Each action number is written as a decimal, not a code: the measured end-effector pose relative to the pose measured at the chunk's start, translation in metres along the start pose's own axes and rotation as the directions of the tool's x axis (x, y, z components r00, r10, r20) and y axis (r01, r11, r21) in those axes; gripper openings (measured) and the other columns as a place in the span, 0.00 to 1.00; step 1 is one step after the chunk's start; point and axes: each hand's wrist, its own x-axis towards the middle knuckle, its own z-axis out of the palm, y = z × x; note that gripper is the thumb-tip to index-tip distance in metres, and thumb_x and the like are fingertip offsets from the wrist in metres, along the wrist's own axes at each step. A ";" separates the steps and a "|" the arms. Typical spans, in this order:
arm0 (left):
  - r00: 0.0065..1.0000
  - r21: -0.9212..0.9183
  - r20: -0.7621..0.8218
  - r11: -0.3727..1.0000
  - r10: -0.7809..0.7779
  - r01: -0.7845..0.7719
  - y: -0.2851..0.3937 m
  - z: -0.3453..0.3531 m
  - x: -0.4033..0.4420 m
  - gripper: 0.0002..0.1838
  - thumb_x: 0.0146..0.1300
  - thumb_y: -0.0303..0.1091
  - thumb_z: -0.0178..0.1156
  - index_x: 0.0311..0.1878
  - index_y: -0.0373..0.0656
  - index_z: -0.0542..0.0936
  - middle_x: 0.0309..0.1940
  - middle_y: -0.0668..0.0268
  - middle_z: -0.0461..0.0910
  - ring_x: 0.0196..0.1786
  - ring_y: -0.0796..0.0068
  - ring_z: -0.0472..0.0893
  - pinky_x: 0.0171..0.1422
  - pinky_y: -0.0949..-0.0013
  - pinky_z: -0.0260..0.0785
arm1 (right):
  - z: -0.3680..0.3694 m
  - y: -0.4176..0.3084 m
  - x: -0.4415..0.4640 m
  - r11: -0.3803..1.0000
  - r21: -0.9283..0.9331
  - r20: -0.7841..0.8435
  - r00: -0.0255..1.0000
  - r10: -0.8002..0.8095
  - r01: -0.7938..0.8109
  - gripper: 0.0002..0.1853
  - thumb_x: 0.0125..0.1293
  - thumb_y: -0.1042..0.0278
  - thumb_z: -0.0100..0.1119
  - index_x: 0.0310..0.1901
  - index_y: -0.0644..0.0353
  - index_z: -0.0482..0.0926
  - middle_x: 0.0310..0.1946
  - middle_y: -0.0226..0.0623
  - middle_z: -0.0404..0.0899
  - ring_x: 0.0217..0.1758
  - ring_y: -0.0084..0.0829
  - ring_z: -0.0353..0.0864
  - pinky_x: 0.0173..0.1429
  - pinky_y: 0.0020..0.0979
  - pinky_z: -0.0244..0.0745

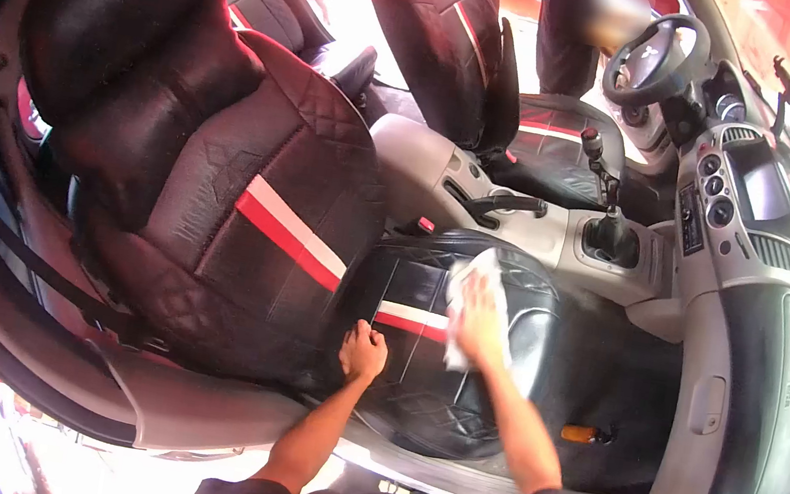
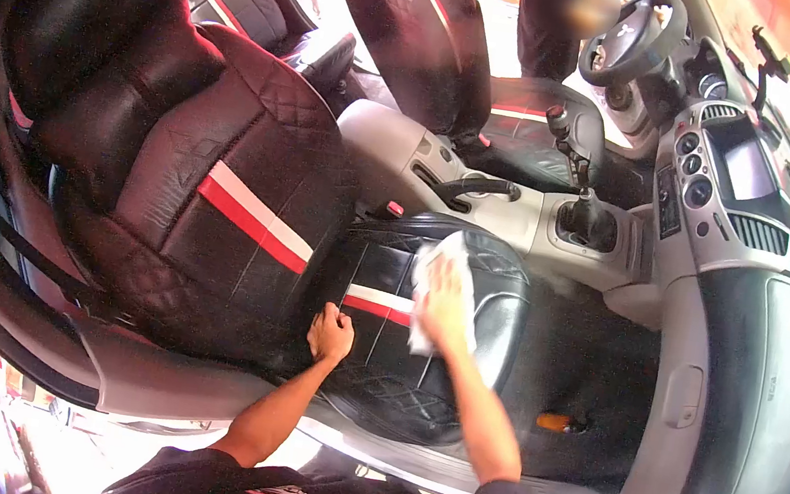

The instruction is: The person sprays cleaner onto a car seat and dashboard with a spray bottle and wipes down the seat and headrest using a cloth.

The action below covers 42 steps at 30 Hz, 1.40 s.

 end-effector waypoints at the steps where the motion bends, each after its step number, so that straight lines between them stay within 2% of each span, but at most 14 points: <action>1: 1.000 -0.005 -0.005 1.000 0.008 -0.008 0.001 0.001 0.000 0.09 0.67 0.38 0.58 0.43 0.43 0.75 0.38 0.55 0.85 0.47 0.47 0.84 0.49 0.42 0.77 | -0.013 -0.022 -0.021 0.997 0.014 0.023 0.997 -0.070 0.069 0.41 0.75 0.50 0.54 0.80 0.71 0.59 0.83 0.56 0.55 0.88 0.53 0.49 0.89 0.50 0.44; 4: 0.999 -0.014 -0.005 0.999 0.039 -0.039 -0.005 0.003 0.001 0.09 0.66 0.38 0.59 0.42 0.44 0.75 0.37 0.55 0.84 0.45 0.45 0.84 0.48 0.42 0.76 | -0.026 -0.017 -0.025 0.994 0.103 0.067 0.997 0.038 -0.045 0.41 0.75 0.51 0.55 0.80 0.71 0.60 0.83 0.55 0.56 0.89 0.52 0.49 0.89 0.50 0.42; 7: 1.000 -0.017 0.003 1.000 0.024 -0.024 -0.005 0.003 0.001 0.08 0.66 0.38 0.59 0.41 0.45 0.74 0.36 0.55 0.83 0.45 0.45 0.84 0.48 0.41 0.76 | -0.003 0.034 0.038 0.985 -0.077 -0.209 0.969 0.134 -0.153 0.42 0.76 0.49 0.52 0.81 0.70 0.57 0.83 0.56 0.56 0.88 0.50 0.52 0.89 0.50 0.42; 9: 1.000 0.013 0.022 1.000 -0.012 0.012 0.001 -0.004 0.001 0.09 0.67 0.39 0.59 0.40 0.46 0.73 0.35 0.54 0.83 0.45 0.45 0.83 0.48 0.40 0.75 | 0.002 0.039 0.070 0.967 -0.021 -0.225 0.943 0.244 -0.255 0.43 0.77 0.48 0.51 0.81 0.72 0.55 0.83 0.58 0.55 0.88 0.52 0.51 0.89 0.51 0.45; 12: 0.999 0.026 0.016 0.999 -0.029 0.029 0.007 -0.009 0.001 0.09 0.68 0.40 0.60 0.40 0.46 0.75 0.35 0.52 0.83 0.43 0.43 0.84 0.45 0.40 0.75 | 0.029 0.010 0.030 0.987 0.039 -0.293 0.943 0.158 -0.153 0.41 0.75 0.54 0.55 0.78 0.78 0.57 0.80 0.66 0.58 0.84 0.61 0.55 0.89 0.50 0.45; 14: 0.999 0.042 0.037 0.999 -0.032 0.030 0.007 -0.010 0.001 0.09 0.67 0.39 0.59 0.41 0.45 0.75 0.35 0.52 0.83 0.43 0.43 0.84 0.45 0.40 0.75 | 0.018 -0.057 -0.047 0.962 0.210 -0.064 0.979 0.192 -0.174 0.44 0.72 0.52 0.57 0.78 0.78 0.57 0.80 0.64 0.59 0.85 0.60 0.53 0.89 0.49 0.44; 17: 1.000 -0.017 0.005 1.000 0.005 -0.005 -0.003 0.002 0.002 0.09 0.66 0.38 0.60 0.41 0.45 0.75 0.35 0.54 0.83 0.44 0.44 0.84 0.45 0.40 0.75 | -0.027 -0.128 -0.142 0.994 0.111 0.098 0.995 -0.023 0.012 0.45 0.71 0.48 0.59 0.78 0.76 0.60 0.81 0.60 0.59 0.87 0.57 0.53 0.90 0.50 0.42; 19: 1.000 -0.032 -0.003 0.999 0.006 -0.006 -0.002 0.001 0.002 0.09 0.66 0.38 0.60 0.41 0.45 0.75 0.36 0.55 0.84 0.44 0.44 0.84 0.47 0.40 0.75 | -0.029 -0.096 -0.138 0.962 0.272 0.111 0.993 -0.050 0.018 0.45 0.70 0.48 0.61 0.78 0.74 0.60 0.81 0.59 0.59 0.87 0.55 0.53 0.90 0.50 0.42; 23: 0.998 -0.070 0.053 0.997 -0.018 0.021 0.004 -0.010 0.003 0.08 0.67 0.38 0.59 0.42 0.45 0.75 0.38 0.56 0.85 0.47 0.44 0.83 0.50 0.40 0.75 | -0.027 0.007 -0.030 0.986 -0.088 -0.125 0.983 0.131 -0.143 0.46 0.72 0.47 0.58 0.81 0.70 0.56 0.82 0.58 0.58 0.87 0.53 0.53 0.90 0.53 0.42; 27: 0.999 -0.053 0.041 0.999 -0.005 0.007 0.003 -0.012 0.001 0.09 0.67 0.38 0.58 0.43 0.44 0.75 0.40 0.56 0.85 0.48 0.45 0.84 0.49 0.40 0.76 | 0.000 0.017 0.004 0.962 -0.010 -0.261 0.930 0.260 -0.272 0.43 0.76 0.48 0.54 0.80 0.73 0.56 0.82 0.59 0.56 0.87 0.54 0.52 0.89 0.48 0.44; 32: 1.000 -0.075 0.019 0.997 0.009 -0.008 0.006 -0.009 0.008 0.09 0.68 0.38 0.58 0.45 0.44 0.75 0.41 0.55 0.86 0.49 0.46 0.85 0.49 0.41 0.77 | -0.021 -0.136 -0.167 0.995 0.094 0.122 0.992 -0.036 0.025 0.44 0.74 0.48 0.57 0.78 0.77 0.59 0.83 0.58 0.55 0.88 0.55 0.49 0.90 0.49 0.41; 35: 0.998 -0.060 0.055 0.998 -0.020 0.023 0.001 -0.008 0.003 0.10 0.68 0.40 0.59 0.45 0.45 0.76 0.41 0.55 0.85 0.50 0.46 0.84 0.51 0.40 0.77 | -0.030 -0.095 -0.154 0.973 0.202 0.114 0.984 -0.135 0.110 0.43 0.72 0.48 0.59 0.79 0.70 0.61 0.81 0.56 0.60 0.87 0.52 0.55 0.89 0.51 0.46; 37: 0.998 -0.077 0.041 0.996 -0.039 0.042 0.000 -0.006 0.003 0.09 0.69 0.41 0.59 0.44 0.47 0.76 0.40 0.56 0.85 0.50 0.47 0.84 0.51 0.41 0.76 | -0.019 -0.043 -0.104 0.996 0.039 -0.049 0.996 -0.075 0.077 0.45 0.70 0.49 0.64 0.80 0.70 0.60 0.81 0.56 0.61 0.86 0.53 0.56 0.88 0.50 0.48; 42: 0.995 -0.047 0.082 0.997 -0.053 0.057 0.010 -0.016 0.002 0.12 0.69 0.41 0.56 0.47 0.43 0.75 0.41 0.51 0.85 0.48 0.42 0.84 0.52 0.39 0.77 | -0.010 -0.035 -0.035 0.975 -0.182 -0.189 0.978 0.092 -0.127 0.40 0.78 0.46 0.50 0.77 0.74 0.62 0.82 0.58 0.58 0.87 0.54 0.52 0.88 0.50 0.45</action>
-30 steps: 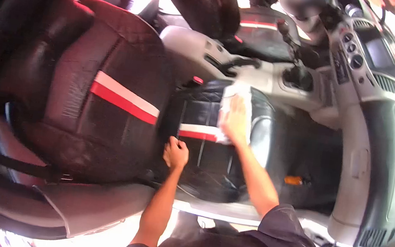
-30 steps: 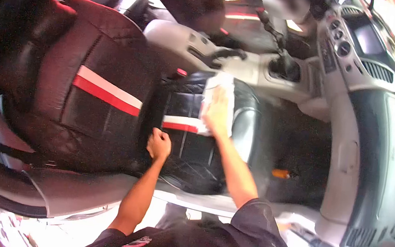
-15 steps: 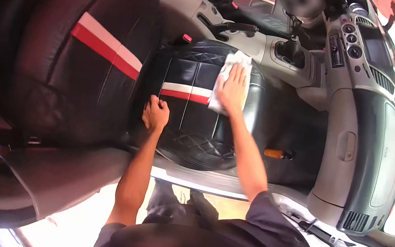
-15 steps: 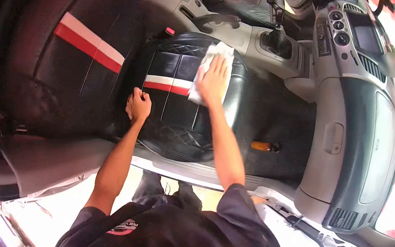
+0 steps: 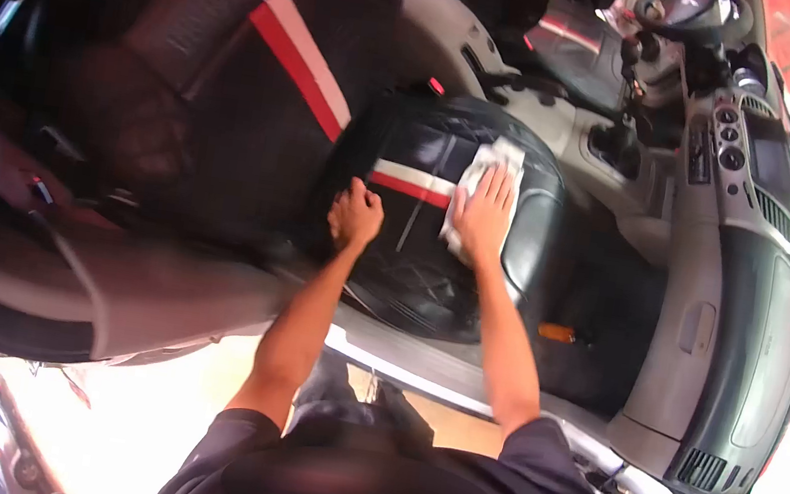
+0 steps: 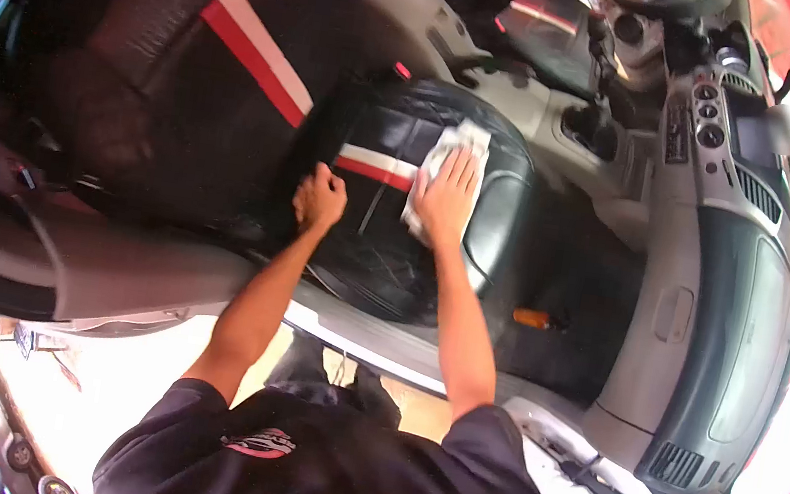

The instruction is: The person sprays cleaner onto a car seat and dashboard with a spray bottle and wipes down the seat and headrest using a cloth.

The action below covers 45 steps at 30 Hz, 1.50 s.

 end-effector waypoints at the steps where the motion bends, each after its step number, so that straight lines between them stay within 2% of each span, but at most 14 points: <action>1: 0.999 0.023 0.042 1.000 -0.005 0.004 -0.001 -0.001 0.002 0.13 0.70 0.42 0.54 0.48 0.43 0.75 0.39 0.48 0.85 0.48 0.42 0.85 0.51 0.38 0.77 | -0.007 -0.024 -0.017 1.000 0.001 0.019 1.000 -0.023 0.023 0.39 0.79 0.46 0.49 0.77 0.75 0.63 0.82 0.59 0.58 0.87 0.54 0.51 0.89 0.50 0.43; 4: 0.978 0.045 0.189 0.996 -0.083 0.075 0.001 -0.016 0.008 0.15 0.69 0.44 0.55 0.51 0.45 0.78 0.44 0.46 0.87 0.51 0.40 0.87 0.54 0.40 0.80 | -0.013 -0.089 -0.078 0.969 0.147 0.094 0.973 -0.212 0.197 0.38 0.79 0.47 0.49 0.77 0.73 0.64 0.81 0.61 0.59 0.87 0.54 0.52 0.89 0.51 0.43; 7: 0.972 -0.361 0.141 0.905 -0.186 0.226 -0.007 -0.013 0.023 0.07 0.70 0.40 0.58 0.46 0.51 0.81 0.40 0.51 0.87 0.44 0.41 0.88 0.48 0.39 0.80 | 0.007 -0.093 -0.082 0.933 0.308 0.117 0.966 -0.230 0.184 0.35 0.84 0.48 0.41 0.78 0.71 0.63 0.81 0.55 0.60 0.86 0.49 0.56 0.88 0.47 0.49; 10: 0.980 -0.733 -0.197 0.661 0.018 -0.160 0.022 -0.016 -0.014 0.07 0.71 0.35 0.61 0.47 0.45 0.81 0.40 0.54 0.86 0.44 0.43 0.86 0.49 0.46 0.79 | -0.001 -0.073 -0.070 0.549 0.832 -0.023 0.984 0.179 -0.080 0.27 0.87 0.55 0.38 0.70 0.69 0.74 0.69 0.51 0.75 0.74 0.42 0.72 0.79 0.39 0.62; 11: 0.992 -0.564 -0.093 0.816 0.091 -0.128 0.040 -0.041 -0.034 0.10 0.70 0.33 0.61 0.52 0.43 0.81 0.46 0.50 0.85 0.50 0.43 0.85 0.54 0.47 0.78 | -0.005 -0.064 -0.062 0.323 0.937 0.029 0.949 0.314 -0.136 0.25 0.88 0.58 0.37 0.67 0.69 0.78 0.66 0.49 0.80 0.70 0.39 0.77 0.76 0.37 0.67; 13: 0.937 -0.368 -0.125 0.861 0.327 -0.350 0.054 0.012 -0.065 0.27 0.72 0.42 0.59 0.67 0.31 0.74 0.68 0.39 0.75 0.74 0.40 0.71 0.80 0.46 0.61 | -0.031 -0.031 -0.051 0.583 0.803 -0.108 0.933 0.342 -0.120 0.21 0.87 0.61 0.42 0.57 0.68 0.83 0.55 0.48 0.84 0.62 0.40 0.81 0.70 0.39 0.71; 14: 0.922 -0.166 0.113 0.922 0.371 -0.351 0.068 0.005 -0.089 0.40 0.75 0.50 0.55 0.79 0.28 0.63 0.82 0.41 0.59 0.86 0.39 0.52 0.89 0.42 0.41 | -0.028 -0.009 -0.042 0.684 0.719 -0.155 0.931 0.330 -0.123 0.17 0.84 0.64 0.49 0.55 0.67 0.84 0.54 0.48 0.84 0.58 0.41 0.82 0.67 0.41 0.72; 16: 0.902 0.012 0.051 0.902 0.430 -0.431 0.083 -0.017 -0.124 0.45 0.77 0.59 0.51 0.81 0.27 0.59 0.83 0.41 0.56 0.87 0.41 0.49 0.89 0.40 0.36 | -0.028 0.029 -0.032 0.876 0.447 -0.348 0.866 0.359 -0.183 0.15 0.77 0.62 0.59 0.55 0.62 0.86 0.52 0.47 0.85 0.59 0.47 0.82 0.65 0.44 0.74; 21: 0.612 -0.262 0.072 0.607 0.787 -0.750 0.039 -0.033 -0.168 0.48 0.74 0.62 0.56 0.83 0.34 0.58 0.84 0.47 0.56 0.88 0.47 0.50 0.90 0.46 0.40 | 0.023 0.131 0.003 0.466 0.177 0.077 0.485 0.871 -0.867 0.38 0.76 0.31 0.49 0.75 0.53 0.71 0.70 0.53 0.74 0.68 0.59 0.78 0.70 0.58 0.74; 25: 0.932 -0.276 0.119 0.913 0.342 -0.300 0.005 -0.022 -0.079 0.48 0.72 0.61 0.58 0.83 0.35 0.59 0.84 0.48 0.56 0.87 0.48 0.52 0.88 0.44 0.44 | 0.016 0.111 -0.006 0.583 0.081 0.053 0.587 0.808 -0.809 0.43 0.77 0.28 0.44 0.77 0.58 0.66 0.68 0.53 0.76 0.67 0.55 0.81 0.67 0.54 0.78; 27: 0.947 0.011 -0.121 0.954 0.298 -0.299 -0.014 0.028 -0.015 0.46 0.75 0.60 0.56 0.82 0.33 0.59 0.84 0.45 0.56 0.87 0.46 0.53 0.88 0.42 0.44 | 0.010 0.104 -0.002 0.569 0.049 0.052 0.571 0.819 -0.821 0.41 0.77 0.30 0.45 0.76 0.57 0.67 0.66 0.51 0.77 0.66 0.54 0.82 0.65 0.53 0.79; 30: 0.923 0.042 -0.089 0.927 0.375 -0.373 0.030 0.046 0.015 0.45 0.78 0.62 0.51 0.82 0.32 0.59 0.83 0.45 0.57 0.87 0.46 0.51 0.88 0.43 0.44 | 0.019 0.103 0.004 0.559 0.038 -0.047 0.558 0.829 -0.828 0.38 0.76 0.34 0.49 0.73 0.57 0.70 0.64 0.48 0.79 0.63 0.52 0.83 0.64 0.51 0.80; 37: 0.492 -0.323 0.286 0.566 0.822 -0.758 0.083 -0.039 -0.135 0.42 0.80 0.54 0.49 0.85 0.35 0.53 0.86 0.48 0.50 0.88 0.45 0.49 0.89 0.45 0.41 | 0.002 0.092 0.001 0.568 0.052 -0.056 0.565 0.823 -0.821 0.37 0.75 0.37 0.51 0.72 0.61 0.69 0.61 0.50 0.79 0.62 0.52 0.83 0.63 0.50 0.79; 45: 0.914 0.067 0.055 0.912 0.402 -0.405 0.008 0.038 0.051 0.41 0.78 0.49 0.54 0.85 0.38 0.55 0.86 0.49 0.52 0.88 0.47 0.50 0.89 0.44 0.42 | -0.013 0.081 0.007 0.546 0.045 -0.010 0.546 0.838 -0.837 0.38 0.74 0.38 0.51 0.72 0.64 0.69 0.62 0.52 0.77 0.63 0.53 0.80 0.65 0.51 0.74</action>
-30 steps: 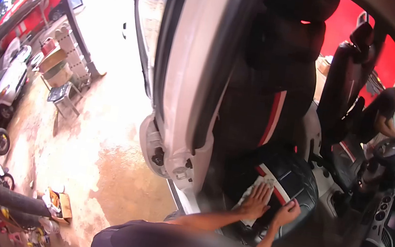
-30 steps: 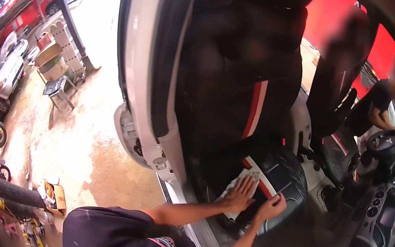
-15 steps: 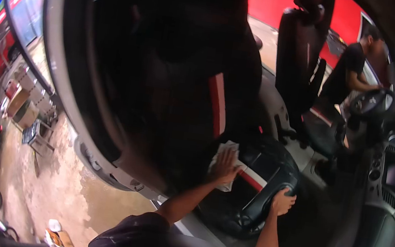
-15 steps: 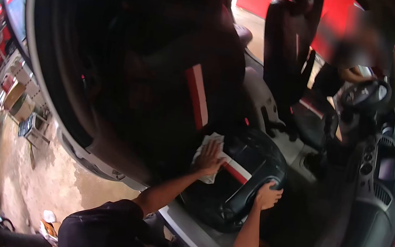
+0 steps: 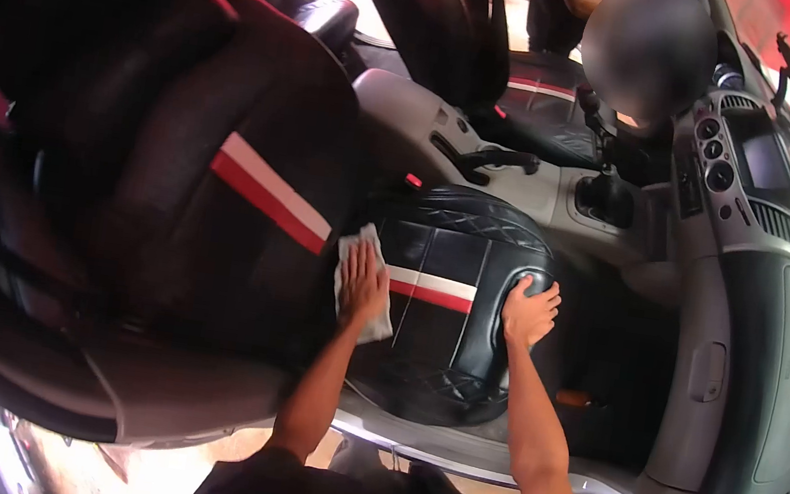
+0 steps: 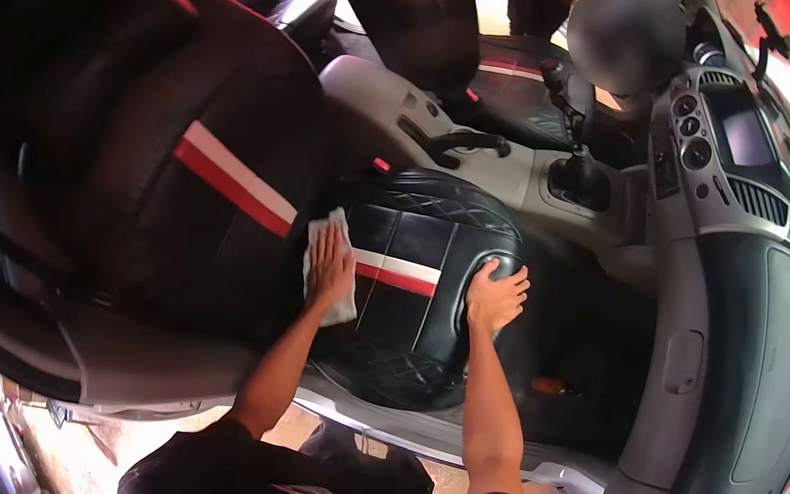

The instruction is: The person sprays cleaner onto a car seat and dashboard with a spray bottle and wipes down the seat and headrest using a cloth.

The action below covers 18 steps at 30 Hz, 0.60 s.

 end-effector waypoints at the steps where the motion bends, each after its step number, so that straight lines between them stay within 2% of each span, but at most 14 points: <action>1: 1.000 0.010 0.009 1.000 -0.020 0.020 0.010 0.010 0.033 0.40 0.78 0.49 0.54 0.84 0.37 0.56 0.86 0.49 0.52 0.88 0.47 0.50 0.89 0.45 0.42 | 0.005 -0.001 0.002 1.000 0.004 -0.034 0.999 -0.006 0.006 0.38 0.74 0.38 0.51 0.72 0.64 0.69 0.62 0.51 0.77 0.63 0.53 0.80 0.65 0.51 0.74; 2: 0.999 0.025 0.027 0.999 -0.042 0.042 0.022 0.020 0.058 0.40 0.79 0.49 0.53 0.84 0.36 0.56 0.86 0.48 0.52 0.88 0.46 0.49 0.89 0.45 0.42 | 0.009 0.002 0.001 1.000 0.002 -0.059 0.998 -0.009 0.009 0.38 0.74 0.38 0.51 0.72 0.63 0.69 0.61 0.51 0.77 0.63 0.53 0.80 0.65 0.51 0.74; 3: 0.998 -0.058 0.056 0.998 -0.017 0.020 0.046 0.025 0.076 0.40 0.79 0.49 0.54 0.84 0.34 0.57 0.86 0.48 0.53 0.88 0.46 0.50 0.89 0.46 0.42 | 0.011 0.005 0.001 0.999 -0.004 -0.076 0.996 -0.037 0.036 0.38 0.74 0.38 0.51 0.72 0.63 0.69 0.61 0.51 0.77 0.63 0.52 0.80 0.65 0.51 0.74; 4: 0.997 -0.143 0.082 0.990 0.003 0.009 0.079 0.024 0.077 0.40 0.78 0.49 0.54 0.83 0.33 0.57 0.85 0.48 0.53 0.88 0.47 0.50 0.89 0.47 0.43 | -0.003 -0.002 0.001 1.000 -0.011 0.009 1.000 0.006 -0.005 0.37 0.74 0.38 0.51 0.71 0.63 0.70 0.63 0.52 0.77 0.64 0.54 0.80 0.66 0.51 0.75; 6: 0.938 -0.227 0.054 0.919 0.341 -0.321 0.132 0.008 0.036 0.43 0.76 0.50 0.57 0.83 0.32 0.56 0.85 0.47 0.54 0.88 0.46 0.50 0.89 0.48 0.44 | -0.005 -0.003 0.001 1.000 -0.009 0.016 1.000 0.009 -0.009 0.37 0.74 0.38 0.51 0.71 0.63 0.69 0.63 0.53 0.77 0.64 0.54 0.80 0.66 0.52 0.75; 8: 0.816 -0.291 0.116 0.805 0.566 -0.517 0.175 -0.027 -0.016 0.45 0.74 0.50 0.60 0.84 0.32 0.56 0.84 0.47 0.55 0.87 0.46 0.52 0.89 0.48 0.44 | -0.001 0.000 0.001 1.000 0.003 0.006 1.000 -0.008 0.008 0.38 0.74 0.38 0.51 0.72 0.63 0.69 0.62 0.54 0.77 0.63 0.55 0.80 0.66 0.52 0.75; 10: 0.802 -0.427 0.254 0.807 0.540 -0.409 0.176 -0.057 -0.035 0.46 0.71 0.46 0.63 0.84 0.34 0.55 0.86 0.47 0.53 0.88 0.48 0.51 0.90 0.47 0.42 | -0.003 -0.001 0.001 1.000 0.006 0.016 1.000 0.000 0.000 0.38 0.74 0.38 0.51 0.72 0.63 0.68 0.63 0.53 0.77 0.64 0.55 0.80 0.66 0.52 0.74; 11: 0.842 -0.417 0.240 0.835 0.482 -0.359 0.155 -0.047 -0.032 0.47 0.71 0.46 0.63 0.84 0.32 0.54 0.86 0.47 0.52 0.88 0.48 0.50 0.90 0.49 0.42 | -0.001 0.000 0.002 1.000 0.008 0.014 1.000 0.003 -0.003 0.39 0.74 0.39 0.51 0.73 0.64 0.68 0.62 0.53 0.76 0.64 0.53 0.79 0.66 0.51 0.74; 12: 0.905 -0.412 0.147 0.856 0.400 -0.312 0.139 -0.036 -0.020 0.46 0.71 0.43 0.64 0.84 0.32 0.54 0.86 0.46 0.52 0.88 0.49 0.49 0.90 0.49 0.41 | -0.004 -0.001 0.002 1.000 0.018 0.026 1.000 0.007 -0.007 0.39 0.73 0.39 0.51 0.72 0.64 0.68 0.62 0.54 0.76 0.64 0.53 0.79 0.66 0.51 0.73; 13: 0.942 -0.358 0.135 0.901 0.308 -0.244 0.114 -0.017 0.001 0.45 0.72 0.42 0.63 0.84 0.32 0.54 0.86 0.45 0.52 0.88 0.48 0.50 0.90 0.49 0.41 | -0.005 -0.001 0.001 1.000 0.019 0.023 1.000 0.011 -0.011 0.39 0.73 0.38 0.51 0.73 0.64 0.68 0.62 0.53 0.76 0.64 0.53 0.79 0.67 0.51 0.73; 15: 0.974 -0.201 0.116 0.965 0.194 -0.168 0.095 0.007 0.058 0.45 0.76 0.47 0.58 0.83 0.28 0.53 0.85 0.41 0.50 0.88 0.44 0.49 0.90 0.49 0.41 | -0.001 -0.001 0.002 0.999 0.034 0.020 1.000 0.023 -0.024 0.40 0.72 0.37 0.52 0.73 0.64 0.67 0.63 0.53 0.76 0.64 0.53 0.78 0.67 0.52 0.72; 18: 0.947 -0.105 -0.066 0.941 0.316 -0.321 0.116 0.030 0.110 0.43 0.79 0.48 0.53 0.83 0.27 0.51 0.85 0.41 0.50 0.88 0.42 0.47 0.90 0.47 0.42 | -0.001 -0.001 0.002 0.999 0.039 0.012 1.000 0.026 -0.026 0.40 0.72 0.37 0.52 0.73 0.64 0.67 0.63 0.52 0.76 0.65 0.53 0.78 0.67 0.51 0.72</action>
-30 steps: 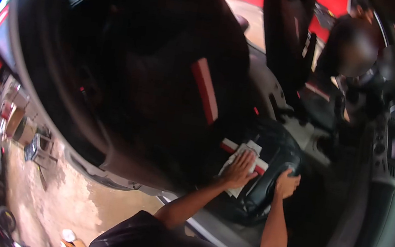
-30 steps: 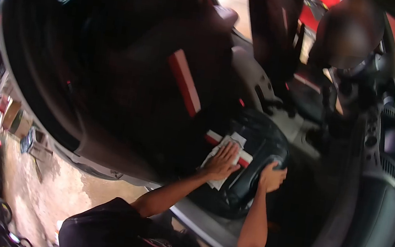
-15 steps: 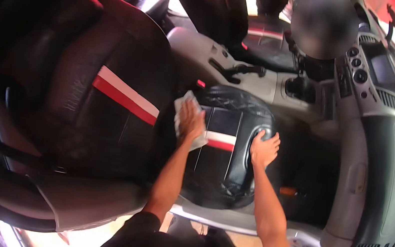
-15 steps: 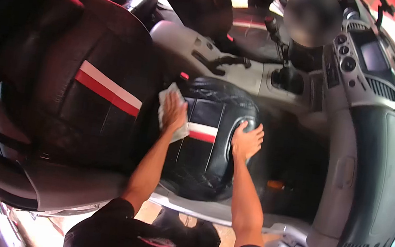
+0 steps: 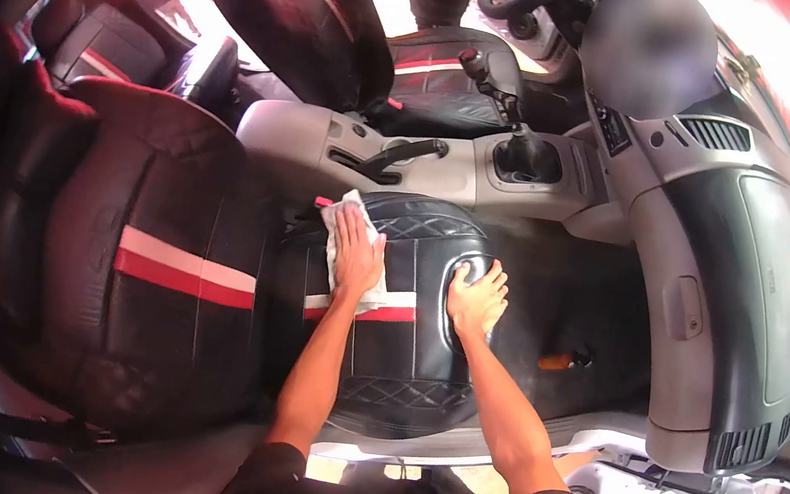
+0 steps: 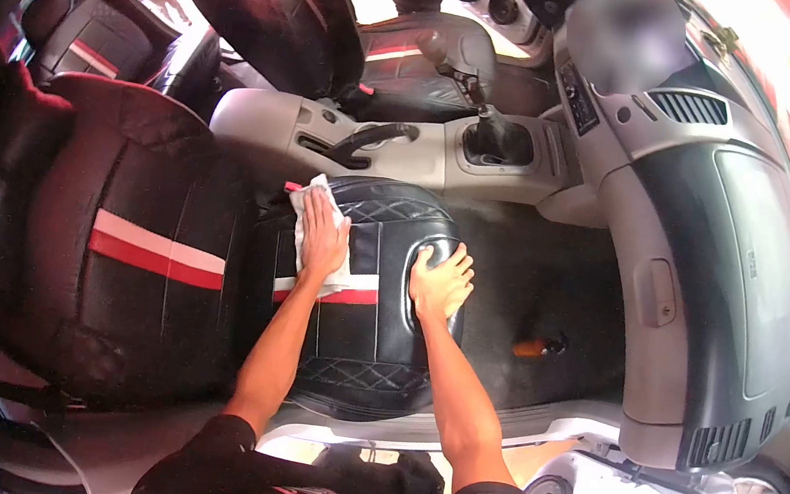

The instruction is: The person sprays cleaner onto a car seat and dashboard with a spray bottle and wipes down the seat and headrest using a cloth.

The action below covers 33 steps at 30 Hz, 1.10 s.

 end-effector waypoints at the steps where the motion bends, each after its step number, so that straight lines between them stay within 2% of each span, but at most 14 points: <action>1: 0.999 -0.023 0.033 0.999 0.035 -0.035 0.009 0.000 0.007 0.42 0.79 0.49 0.52 0.83 0.28 0.52 0.85 0.41 0.50 0.88 0.42 0.47 0.90 0.46 0.42 | 0.001 0.000 0.001 1.000 0.006 0.006 1.000 0.006 -0.006 0.39 0.72 0.38 0.52 0.72 0.64 0.68 0.63 0.51 0.76 0.65 0.52 0.77 0.68 0.51 0.71; 4: 0.931 -0.215 0.282 0.961 0.233 -0.175 0.046 -0.021 -0.013 0.42 0.79 0.50 0.53 0.83 0.29 0.55 0.86 0.44 0.50 0.88 0.44 0.48 0.90 0.47 0.40 | -0.003 0.000 0.000 0.999 0.045 0.015 1.000 0.006 -0.007 0.39 0.72 0.38 0.52 0.73 0.64 0.68 0.64 0.52 0.76 0.66 0.53 0.77 0.70 0.51 0.70; 6: 0.838 -0.268 0.262 0.870 0.479 -0.413 0.060 -0.043 -0.038 0.44 0.76 0.49 0.57 0.83 0.28 0.55 0.85 0.44 0.51 0.88 0.45 0.49 0.90 0.48 0.40 | -0.004 0.000 -0.001 0.997 0.080 0.014 1.000 0.012 -0.013 0.40 0.72 0.39 0.52 0.73 0.64 0.68 0.66 0.54 0.75 0.68 0.54 0.75 0.72 0.52 0.69; 8: 0.798 -0.303 0.390 0.883 0.458 -0.359 0.040 -0.056 -0.036 0.45 0.75 0.50 0.59 0.84 0.31 0.55 0.85 0.46 0.52 0.88 0.45 0.49 0.90 0.49 0.40 | -0.003 0.000 0.000 0.999 0.046 0.024 0.999 0.023 -0.025 0.40 0.72 0.39 0.52 0.73 0.65 0.67 0.67 0.54 0.74 0.69 0.54 0.75 0.72 0.53 0.68; 11: 0.957 -0.104 0.242 0.985 0.161 -0.140 -0.001 -0.013 0.005 0.45 0.75 0.50 0.59 0.86 0.39 0.53 0.87 0.52 0.51 0.88 0.46 0.47 0.90 0.46 0.38 | -0.010 -0.002 0.000 0.999 0.031 0.085 0.996 0.036 -0.039 0.42 0.71 0.38 0.51 0.75 0.66 0.66 0.66 0.53 0.73 0.68 0.53 0.75 0.72 0.52 0.69; 14: 0.989 0.086 -0.011 0.985 0.149 -0.147 0.016 0.028 0.048 0.41 0.76 0.51 0.59 0.83 0.38 0.60 0.83 0.54 0.59 0.86 0.45 0.53 0.88 0.40 0.42 | -0.008 0.000 0.000 0.999 0.032 0.075 0.997 0.029 -0.031 0.42 0.71 0.38 0.50 0.75 0.65 0.66 0.64 0.53 0.74 0.67 0.53 0.76 0.71 0.52 0.69; 17: 0.933 -0.204 0.183 0.940 0.309 -0.272 0.073 0.006 0.051 0.36 0.76 0.52 0.57 0.80 0.40 0.67 0.78 0.54 0.68 0.84 0.47 0.57 0.88 0.43 0.44 | -0.007 -0.001 -0.003 0.998 0.045 0.068 0.997 0.034 -0.038 0.42 0.71 0.37 0.52 0.74 0.65 0.67 0.63 0.52 0.75 0.67 0.52 0.76 0.70 0.51 0.70; 18: 0.898 -0.178 0.141 0.903 0.417 -0.392 0.078 0.013 0.037 0.37 0.76 0.53 0.57 0.80 0.40 0.67 0.78 0.56 0.68 0.84 0.49 0.58 0.88 0.44 0.44 | -0.010 -0.001 0.001 0.998 0.057 0.066 0.997 0.032 -0.036 0.42 0.71 0.37 0.53 0.74 0.65 0.67 0.63 0.52 0.75 0.67 0.52 0.77 0.70 0.51 0.70; 22: 0.873 -0.246 0.212 0.889 0.439 -0.386 0.065 0.001 0.055 0.38 0.74 0.53 0.59 0.79 0.40 0.67 0.78 0.56 0.69 0.83 0.50 0.61 0.88 0.47 0.44 | -0.007 -0.001 0.000 0.999 0.034 0.065 0.997 0.040 -0.042 0.42 0.70 0.37 0.53 0.75 0.64 0.66 0.65 0.52 0.74 0.68 0.51 0.75 0.71 0.50 0.69; 24: 0.937 -0.131 0.077 0.935 0.342 -0.331 0.070 0.013 0.081 0.27 0.73 0.52 0.57 0.66 0.42 0.80 0.65 0.57 0.81 0.72 0.51 0.73 0.81 0.48 0.56 | -0.007 0.000 0.001 0.998 0.041 0.095 0.994 0.046 -0.050 0.42 0.71 0.37 0.52 0.75 0.64 0.66 0.65 0.52 0.73 0.69 0.51 0.74 0.72 0.50 0.68; 26: 0.953 -0.057 0.260 0.987 0.157 -0.147 0.082 0.040 0.107 0.25 0.74 0.53 0.55 0.56 0.42 0.86 0.56 0.56 0.86 0.63 0.51 0.79 0.75 0.49 0.63 | -0.006 -0.001 0.003 0.998 0.044 0.075 0.996 0.042 -0.045 0.42 0.71 0.37 0.52 0.75 0.64 0.66 0.65 0.52 0.74 0.68 0.52 0.74 0.72 0.50 0.68; 29: 0.887 -0.117 0.365 0.959 0.283 -0.258 0.101 0.052 0.111 0.26 0.75 0.54 0.54 0.58 0.42 0.85 0.56 0.53 0.85 0.63 0.50 0.80 0.74 0.50 0.64 | -0.002 0.001 0.002 0.999 0.021 0.040 0.999 0.025 -0.026 0.42 0.70 0.37 0.51 0.74 0.64 0.67 0.64 0.52 0.75 0.67 0.52 0.75 0.71 0.51 0.69; 32: 0.824 -0.271 0.129 0.819 0.552 -0.506 0.070 0.038 0.101 0.27 0.75 0.53 0.55 0.64 0.42 0.82 0.60 0.53 0.83 0.65 0.51 0.78 0.77 0.50 0.63 | -0.005 -0.001 0.001 0.999 0.040 0.019 1.000 0.019 -0.020 0.41 0.70 0.38 0.53 0.74 0.64 0.68 0.63 0.52 0.76 0.67 0.52 0.76 0.70 0.52 0.70; 33: 0.814 -0.293 0.193 0.824 0.548 -0.485 0.060 0.017 0.104 0.27 0.74 0.51 0.58 0.68 0.43 0.78 0.63 0.54 0.81 0.68 0.52 0.76 0.79 0.50 0.61 | -0.006 -0.001 0.002 0.998 0.049 0.043 0.999 0.030 -0.032 0.41 0.70 0.38 0.54 0.74 0.64 0.68 0.63 0.52 0.76 0.67 0.52 0.76 0.70 0.52 0.70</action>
